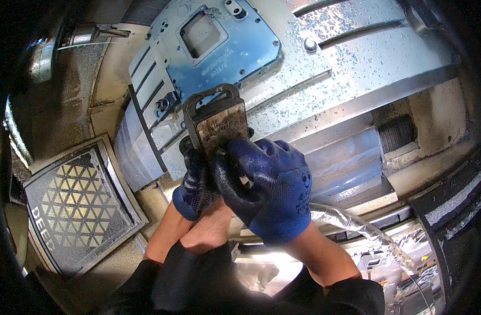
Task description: The person stops a CNC machine using a control panel, picks up a metal part and a drill bit from the floor, and luego handles a metal fixture near the machine workspace.
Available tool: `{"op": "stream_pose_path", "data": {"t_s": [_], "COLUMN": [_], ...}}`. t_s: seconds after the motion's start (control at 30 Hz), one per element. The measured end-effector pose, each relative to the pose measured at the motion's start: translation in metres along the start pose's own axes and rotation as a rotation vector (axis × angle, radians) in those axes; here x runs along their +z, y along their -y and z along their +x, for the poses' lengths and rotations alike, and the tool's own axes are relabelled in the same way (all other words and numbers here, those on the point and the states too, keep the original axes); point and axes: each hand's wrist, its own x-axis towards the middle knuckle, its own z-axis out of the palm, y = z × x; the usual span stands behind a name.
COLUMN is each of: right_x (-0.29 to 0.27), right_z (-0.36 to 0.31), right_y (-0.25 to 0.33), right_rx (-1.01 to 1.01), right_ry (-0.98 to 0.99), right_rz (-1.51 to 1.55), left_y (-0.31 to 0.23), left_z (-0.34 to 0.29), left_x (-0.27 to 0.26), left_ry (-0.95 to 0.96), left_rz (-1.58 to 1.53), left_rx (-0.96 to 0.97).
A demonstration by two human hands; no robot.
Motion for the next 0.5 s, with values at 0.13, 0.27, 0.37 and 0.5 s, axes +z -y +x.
{"op": "stream_pose_path", "data": {"t_s": [0.13, 0.27, 0.37, 0.5], "right_x": [0.007, 0.013, 0.011, 0.004], "right_z": [-0.001, -0.004, -0.013, -0.027], "right_y": [-0.004, -0.010, -0.012, 0.002], "right_rx": [-0.023, 0.007, 0.075, 0.142], "right_ry": [-0.079, -0.080, -0.061, 0.181], "right_rz": [0.058, 0.072, 0.124, 0.050], "left_y": [0.004, 0.001, 0.002, 0.003], "left_z": [0.003, -0.006, -0.008, -0.004], "left_x": [-0.002, -0.005, -0.014, -0.012], "left_ry": [-0.018, -0.031, 0.013, 0.067], "left_rz": [0.022, -0.073, -0.055, -0.076], "left_rx": [0.029, -0.039, -0.058, -0.066]}}
